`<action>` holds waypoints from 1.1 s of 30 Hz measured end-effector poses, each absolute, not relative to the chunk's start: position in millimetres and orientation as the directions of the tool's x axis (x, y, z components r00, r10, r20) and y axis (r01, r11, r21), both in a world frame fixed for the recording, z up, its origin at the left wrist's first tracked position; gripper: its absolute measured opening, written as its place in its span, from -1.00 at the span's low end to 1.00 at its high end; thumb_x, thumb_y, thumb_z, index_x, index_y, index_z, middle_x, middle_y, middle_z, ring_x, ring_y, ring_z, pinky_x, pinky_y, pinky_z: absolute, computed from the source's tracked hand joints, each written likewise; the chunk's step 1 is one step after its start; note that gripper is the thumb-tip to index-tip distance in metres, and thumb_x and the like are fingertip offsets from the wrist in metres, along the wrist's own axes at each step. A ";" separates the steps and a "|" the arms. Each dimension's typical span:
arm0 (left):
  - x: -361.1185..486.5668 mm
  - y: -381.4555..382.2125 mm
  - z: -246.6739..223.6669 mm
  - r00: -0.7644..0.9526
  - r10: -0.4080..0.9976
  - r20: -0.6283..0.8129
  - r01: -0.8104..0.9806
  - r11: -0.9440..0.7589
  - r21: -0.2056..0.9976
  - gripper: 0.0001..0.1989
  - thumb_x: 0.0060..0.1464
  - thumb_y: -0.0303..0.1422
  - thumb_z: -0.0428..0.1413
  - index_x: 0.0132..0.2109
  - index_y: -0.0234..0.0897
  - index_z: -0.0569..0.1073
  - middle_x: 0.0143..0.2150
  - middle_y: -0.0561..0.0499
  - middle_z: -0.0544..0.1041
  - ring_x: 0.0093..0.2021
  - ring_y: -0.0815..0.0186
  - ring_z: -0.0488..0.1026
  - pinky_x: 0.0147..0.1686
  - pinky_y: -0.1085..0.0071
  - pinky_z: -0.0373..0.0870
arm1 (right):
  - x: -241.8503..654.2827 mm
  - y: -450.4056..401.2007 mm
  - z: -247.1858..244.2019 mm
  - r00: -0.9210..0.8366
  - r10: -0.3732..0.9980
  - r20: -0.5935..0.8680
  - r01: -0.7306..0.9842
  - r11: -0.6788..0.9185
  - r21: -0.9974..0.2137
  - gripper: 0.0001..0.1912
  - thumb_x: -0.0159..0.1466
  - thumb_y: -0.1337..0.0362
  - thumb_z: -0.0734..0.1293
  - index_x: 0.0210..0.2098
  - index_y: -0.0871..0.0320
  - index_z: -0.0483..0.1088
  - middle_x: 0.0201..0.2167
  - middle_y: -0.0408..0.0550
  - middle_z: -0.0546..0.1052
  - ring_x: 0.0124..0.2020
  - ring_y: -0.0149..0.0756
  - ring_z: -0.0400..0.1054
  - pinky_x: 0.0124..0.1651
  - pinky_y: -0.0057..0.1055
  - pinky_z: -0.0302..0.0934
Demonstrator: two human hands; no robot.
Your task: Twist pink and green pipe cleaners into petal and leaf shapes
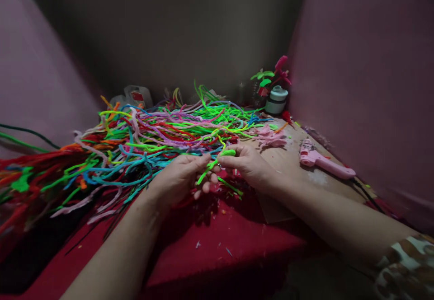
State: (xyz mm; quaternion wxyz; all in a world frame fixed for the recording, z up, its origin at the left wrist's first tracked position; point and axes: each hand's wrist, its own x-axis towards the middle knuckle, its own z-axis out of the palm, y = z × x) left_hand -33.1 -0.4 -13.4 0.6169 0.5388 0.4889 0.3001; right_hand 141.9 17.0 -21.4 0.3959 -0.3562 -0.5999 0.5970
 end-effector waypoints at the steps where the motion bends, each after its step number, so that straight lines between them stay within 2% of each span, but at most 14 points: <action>1: -30.9 -2.3 -13.6 0.337 0.899 -0.279 0.263 0.194 0.945 -0.63 0.02 -0.09 0.03 -0.43 -0.34 0.43 -0.61 -0.02 0.40 -0.68 0.43 0.20 -0.70 0.52 0.04 | 141.3 16.7 -22.4 -0.413 0.908 0.068 -0.016 0.067 -0.998 -0.82 0.06 0.30 0.29 -0.62 0.21 0.27 -0.71 -0.26 0.25 -0.68 -0.56 0.02 -0.60 -0.52 -0.11; 3: -26.1 -4.7 -17.4 0.302 0.941 -0.153 0.521 -0.028 0.853 -0.68 0.04 -0.16 0.01 -0.49 -0.31 0.41 -0.65 0.01 0.36 -0.66 0.44 0.18 -0.64 0.51 0.04 | 139.8 18.3 -27.7 -0.346 0.932 0.105 0.043 0.127 -0.991 -0.81 0.05 0.31 0.29 -0.65 0.20 0.24 -0.74 -0.29 0.20 -0.68 -0.56 0.01 -0.60 -0.52 -0.11; 5: -21.7 -5.6 -24.2 0.276 0.956 0.099 0.731 -0.276 0.624 -0.72 0.04 -0.26 0.00 -0.54 -0.29 0.38 -0.65 0.03 0.32 -0.63 0.43 0.17 -0.56 0.49 0.05 | 138.6 21.7 -35.1 -0.282 0.955 0.087 0.081 0.114 -0.990 -0.80 0.06 0.31 0.28 -0.65 0.19 0.21 -0.77 -0.31 0.17 -0.70 -0.56 -0.01 -0.60 -0.52 -0.14; 7: -18.6 -5.8 -30.1 0.252 0.926 0.282 0.835 -0.355 0.421 -0.76 0.03 -0.31 -0.02 -0.54 -0.27 0.37 -0.63 0.04 0.32 -0.61 0.42 0.16 -0.53 0.46 0.02 | 138.2 25.2 -41.2 -0.280 0.958 0.060 0.058 0.079 -0.995 -0.81 0.06 0.29 0.28 -0.63 0.18 0.21 -0.78 -0.32 0.16 -0.72 -0.55 -0.02 -0.61 -0.51 -0.14; 8: -17.7 -5.8 -31.7 0.244 0.918 0.312 0.848 -0.358 0.390 -0.77 0.04 -0.32 -0.02 -0.52 -0.26 0.38 -0.62 0.04 0.32 -0.61 0.41 0.17 -0.53 0.46 0.02 | 138.3 26.4 -42.9 -0.296 0.953 0.057 0.032 0.069 -0.997 -0.81 0.06 0.28 0.28 -0.61 0.18 0.22 -0.77 -0.32 0.16 -0.72 -0.54 -0.02 -0.62 -0.51 -0.14; 10: -17.1 -5.5 -32.0 0.229 0.930 0.287 0.824 -0.343 0.452 -0.76 0.06 -0.30 -0.03 -0.51 -0.24 0.38 -0.64 0.07 0.32 -0.61 0.40 0.20 -0.53 0.47 0.05 | 138.8 27.0 -43.6 -0.339 0.938 0.072 -0.018 0.070 -0.997 -0.79 0.09 0.24 0.28 -0.61 0.18 0.23 -0.76 -0.30 0.17 -0.72 -0.53 -0.01 -0.62 -0.51 -0.13; 13: -17.9 -3.9 -29.3 0.196 0.969 0.153 0.702 -0.247 0.667 -0.67 0.07 -0.22 -0.03 -0.59 -0.24 0.30 -0.72 0.11 0.26 -0.67 0.42 0.17 -0.58 0.50 0.07 | 139.1 24.9 -41.4 -0.347 0.927 0.145 -0.038 0.141 -0.989 -0.71 0.13 0.19 0.27 -0.64 0.20 0.23 -0.72 -0.27 0.20 -0.68 -0.54 0.02 -0.60 -0.52 -0.10; 16: -19.4 -0.9 -29.8 0.165 0.985 0.056 0.570 -0.141 0.810 -0.63 0.06 -0.17 -0.01 -0.62 -0.25 0.26 -0.75 0.13 0.20 -0.71 0.45 0.10 -0.66 0.52 0.01 | 137.8 23.5 -41.2 -0.297 0.934 0.200 -0.026 0.201 -0.979 -0.69 0.16 0.16 0.27 -0.62 0.21 0.26 -0.69 -0.25 0.23 -0.64 -0.54 0.04 -0.56 -0.53 -0.06; 21: -24.8 6.8 -31.8 0.095 0.994 0.056 0.456 -0.094 0.885 -0.71 -0.01 -0.19 0.09 -0.55 -0.30 0.37 -0.68 0.15 0.15 -0.66 0.50 0.01 -0.68 0.54 -0.08 | 134.0 22.7 -47.4 -0.200 0.971 0.132 0.008 0.136 -0.991 -0.56 0.23 0.00 0.16 -0.53 0.23 0.35 -0.66 -0.17 0.33 -0.65 -0.50 0.12 -0.55 -0.52 0.00; 24: -22.9 14.8 -24.2 0.029 0.997 0.075 0.437 -0.080 0.896 -0.74 -0.04 -0.19 0.10 -0.50 -0.31 0.41 -0.69 0.17 0.12 -0.67 0.51 -0.01 -0.68 0.54 -0.11 | 133.8 14.9 -48.8 -0.204 0.951 0.234 0.043 0.248 -0.968 -0.49 0.28 -0.02 0.08 -0.51 0.24 0.37 -0.62 -0.11 0.38 -0.60 -0.47 0.19 -0.49 -0.50 0.07; 26: -13.9 22.5 -16.1 0.037 0.994 0.102 0.463 -0.108 0.880 -0.73 -0.05 -0.19 0.09 -0.54 -0.30 0.39 -0.71 0.17 0.13 -0.68 0.50 0.01 -0.67 0.53 -0.07 | 133.8 7.4 -49.3 -0.335 0.843 0.421 0.107 0.477 -0.872 -0.51 0.30 0.03 0.07 -0.58 0.21 0.33 -0.62 -0.11 0.36 -0.55 -0.45 0.22 -0.42 -0.48 0.09; 29: 10.7 38.8 -6.9 0.145 0.976 0.163 0.582 -0.218 0.784 -0.69 -0.08 -0.23 0.09 -0.66 -0.29 0.30 -0.73 0.15 0.21 -0.66 0.47 0.12 -0.62 0.52 0.04 | 132.7 0.1 -51.8 -0.539 0.552 0.636 0.161 0.809 -0.565 -0.52 0.30 0.10 0.10 -0.68 0.17 0.22 -0.65 -0.10 0.34 -0.56 -0.42 0.19 -0.42 -0.44 0.06; 31: 29.2 52.4 -6.0 0.257 0.961 0.100 0.624 -0.244 0.742 -0.65 -0.03 -0.21 0.05 -0.67 -0.27 0.27 -0.76 0.15 0.21 -0.70 0.46 0.11 -0.64 0.50 0.02 | 131.8 0.1 -53.9 -0.590 0.430 0.683 0.181 0.895 -0.408 -0.52 0.30 0.11 0.11 -0.70 0.15 0.18 -0.68 -0.11 0.31 -0.59 -0.42 0.16 -0.48 -0.42 0.01; 33: 44.4 66.1 -8.5 0.330 0.942 0.060 0.653 -0.274 0.706 -0.63 0.00 -0.19 0.02 -0.66 -0.26 0.28 -0.77 0.13 0.25 -0.72 0.44 0.13 -0.63 0.48 0.03 | 131.6 2.6 -55.0 -0.592 0.381 0.710 0.202 0.923 -0.327 -0.53 0.30 0.13 0.12 -0.70 0.15 0.19 -0.70 -0.12 0.30 -0.62 -0.43 0.16 -0.51 -0.41 -0.04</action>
